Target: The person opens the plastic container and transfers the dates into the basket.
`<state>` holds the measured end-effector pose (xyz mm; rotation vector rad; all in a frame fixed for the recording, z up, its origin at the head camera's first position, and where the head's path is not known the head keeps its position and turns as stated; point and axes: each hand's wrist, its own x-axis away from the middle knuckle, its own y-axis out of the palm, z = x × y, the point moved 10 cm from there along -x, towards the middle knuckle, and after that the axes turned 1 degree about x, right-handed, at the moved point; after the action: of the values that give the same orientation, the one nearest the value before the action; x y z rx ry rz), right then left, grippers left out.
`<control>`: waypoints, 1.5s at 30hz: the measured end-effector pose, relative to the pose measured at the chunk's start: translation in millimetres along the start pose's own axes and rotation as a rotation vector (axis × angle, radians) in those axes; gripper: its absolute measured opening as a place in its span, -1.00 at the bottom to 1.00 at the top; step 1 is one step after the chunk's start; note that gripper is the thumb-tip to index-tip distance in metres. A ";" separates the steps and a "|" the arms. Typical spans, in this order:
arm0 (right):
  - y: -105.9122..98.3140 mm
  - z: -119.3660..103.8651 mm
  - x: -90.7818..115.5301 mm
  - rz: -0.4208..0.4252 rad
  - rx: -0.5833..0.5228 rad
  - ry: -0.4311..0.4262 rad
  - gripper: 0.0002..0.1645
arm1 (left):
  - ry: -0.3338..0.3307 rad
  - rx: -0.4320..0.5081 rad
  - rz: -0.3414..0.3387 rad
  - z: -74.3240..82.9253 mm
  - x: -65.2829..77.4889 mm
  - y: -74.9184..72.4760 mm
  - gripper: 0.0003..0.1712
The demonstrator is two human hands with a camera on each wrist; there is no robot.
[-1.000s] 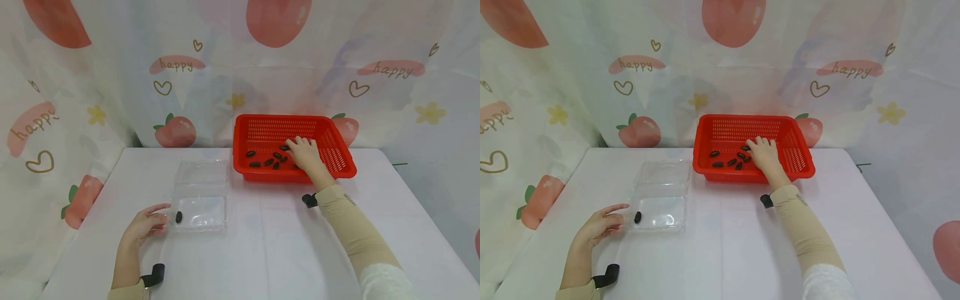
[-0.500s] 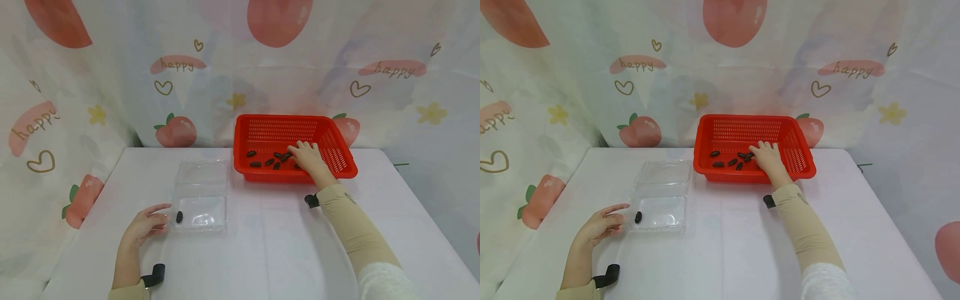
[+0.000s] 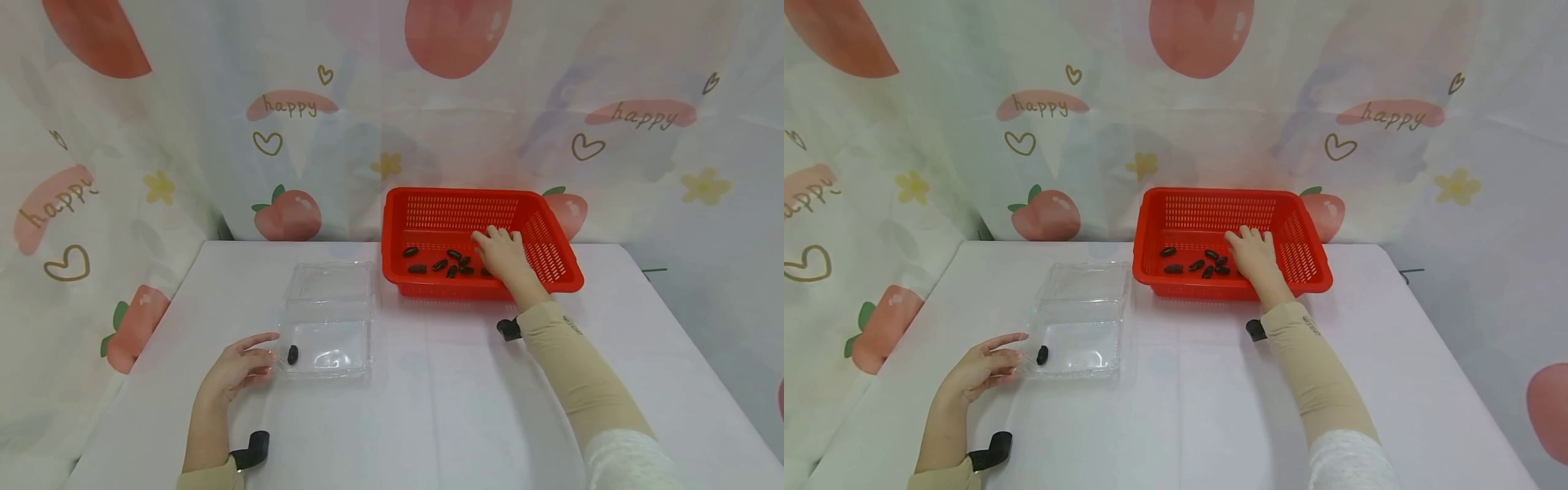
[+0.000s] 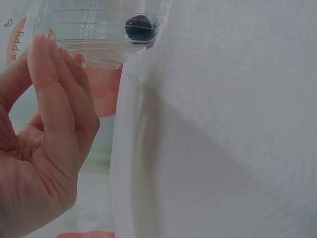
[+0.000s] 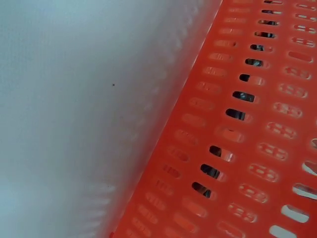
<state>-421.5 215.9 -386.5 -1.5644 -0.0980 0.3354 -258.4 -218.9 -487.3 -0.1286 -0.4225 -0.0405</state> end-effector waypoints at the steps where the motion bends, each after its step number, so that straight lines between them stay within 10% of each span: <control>1: -2.4 -0.9 -0.1 0.016 0.000 0.004 -0.69 | 0.001 -0.001 -0.002 -0.1 0.0 0.1 -0.42; 14: -55.2 -90.1 6.3 0.288 -0.059 -0.197 -0.62 | 0.004 0.005 -0.006 -0.4 -0.7 -0.9 -0.41; 26: -51.1 -209.2 29.8 0.310 -0.049 -0.519 -0.67 | -0.002 0.009 -0.003 -0.7 -0.9 -0.3 -0.41; 45: 26.3 -325.4 55.6 0.013 0.089 -0.824 -0.55 | -0.015 -0.003 -0.009 -2.3 -2.6 0.9 -0.39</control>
<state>-284.0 -82.9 -425.1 -1.2539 -0.6997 0.9653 -259.8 -218.2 -490.5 -0.1300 -0.4380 -0.0489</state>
